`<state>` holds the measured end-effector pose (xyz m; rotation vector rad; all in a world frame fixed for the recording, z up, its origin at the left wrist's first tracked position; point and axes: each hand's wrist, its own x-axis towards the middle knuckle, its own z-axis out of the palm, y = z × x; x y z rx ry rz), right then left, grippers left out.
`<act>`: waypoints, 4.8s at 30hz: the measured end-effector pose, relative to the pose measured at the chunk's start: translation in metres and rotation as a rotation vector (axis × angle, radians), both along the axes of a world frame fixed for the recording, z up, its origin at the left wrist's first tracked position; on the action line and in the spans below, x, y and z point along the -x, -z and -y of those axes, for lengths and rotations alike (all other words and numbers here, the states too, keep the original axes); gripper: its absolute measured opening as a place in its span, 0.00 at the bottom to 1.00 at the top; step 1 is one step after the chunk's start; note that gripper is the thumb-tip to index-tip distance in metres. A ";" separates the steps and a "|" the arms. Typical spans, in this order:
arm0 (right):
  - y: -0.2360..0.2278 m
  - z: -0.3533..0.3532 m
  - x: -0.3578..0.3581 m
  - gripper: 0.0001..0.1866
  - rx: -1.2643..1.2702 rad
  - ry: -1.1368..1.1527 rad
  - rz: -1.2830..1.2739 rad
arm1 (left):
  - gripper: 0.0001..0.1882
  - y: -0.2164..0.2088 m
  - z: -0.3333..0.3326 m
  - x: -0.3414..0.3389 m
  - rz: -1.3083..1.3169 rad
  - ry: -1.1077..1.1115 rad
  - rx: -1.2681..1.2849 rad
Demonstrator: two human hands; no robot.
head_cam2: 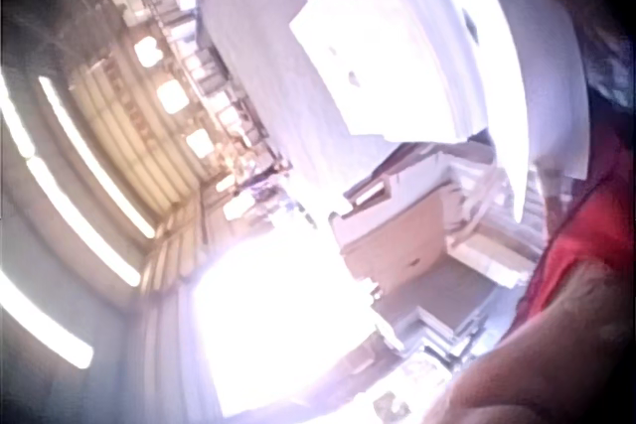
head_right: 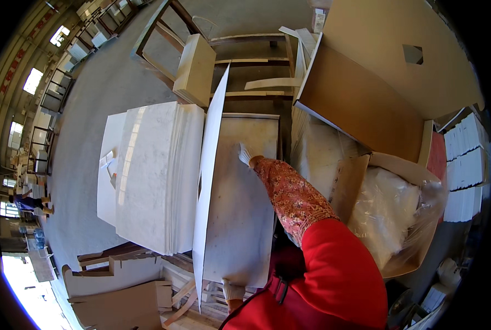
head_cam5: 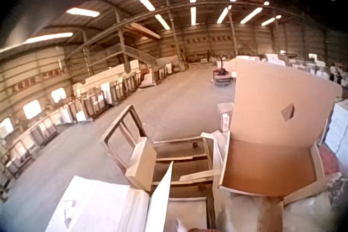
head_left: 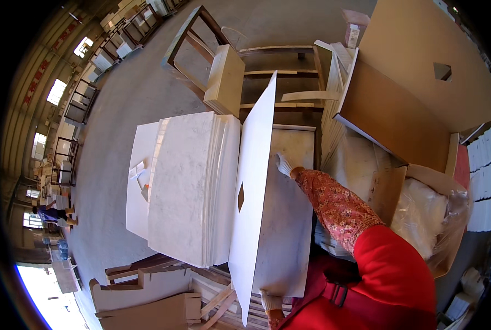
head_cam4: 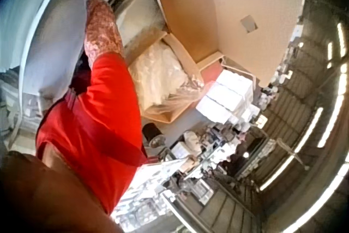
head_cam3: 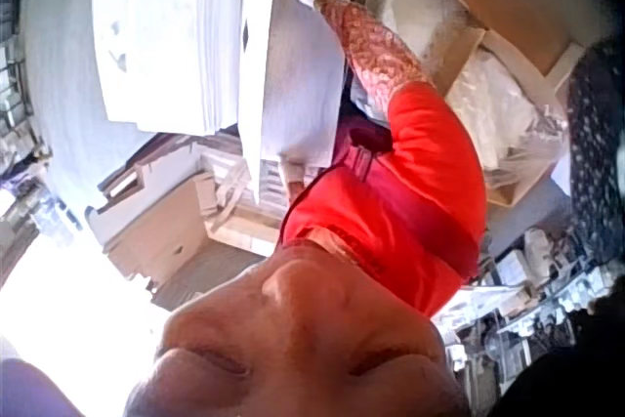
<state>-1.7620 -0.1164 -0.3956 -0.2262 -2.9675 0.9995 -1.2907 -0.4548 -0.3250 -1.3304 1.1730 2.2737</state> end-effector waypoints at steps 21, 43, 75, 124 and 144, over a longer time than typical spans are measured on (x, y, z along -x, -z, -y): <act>-0.064 -0.033 0.000 0.15 -0.584 0.025 -0.025 | 0.19 -0.021 0.007 0.026 0.166 0.253 0.344; -0.054 -0.037 0.008 0.10 -0.506 0.211 -0.038 | 0.19 -0.029 0.010 0.038 0.282 0.500 0.565; -0.136 0.061 -0.214 0.21 -0.166 0.343 0.182 | 0.12 -0.032 0.001 0.119 -0.568 1.389 0.778; -0.110 0.094 -0.275 0.16 -0.108 -0.751 0.164 | 0.60 -0.077 0.027 0.248 -0.341 1.316 0.861; -0.059 0.039 -0.105 0.16 0.368 0.225 0.105 | 0.27 -0.030 -0.037 0.252 -0.455 1.018 1.432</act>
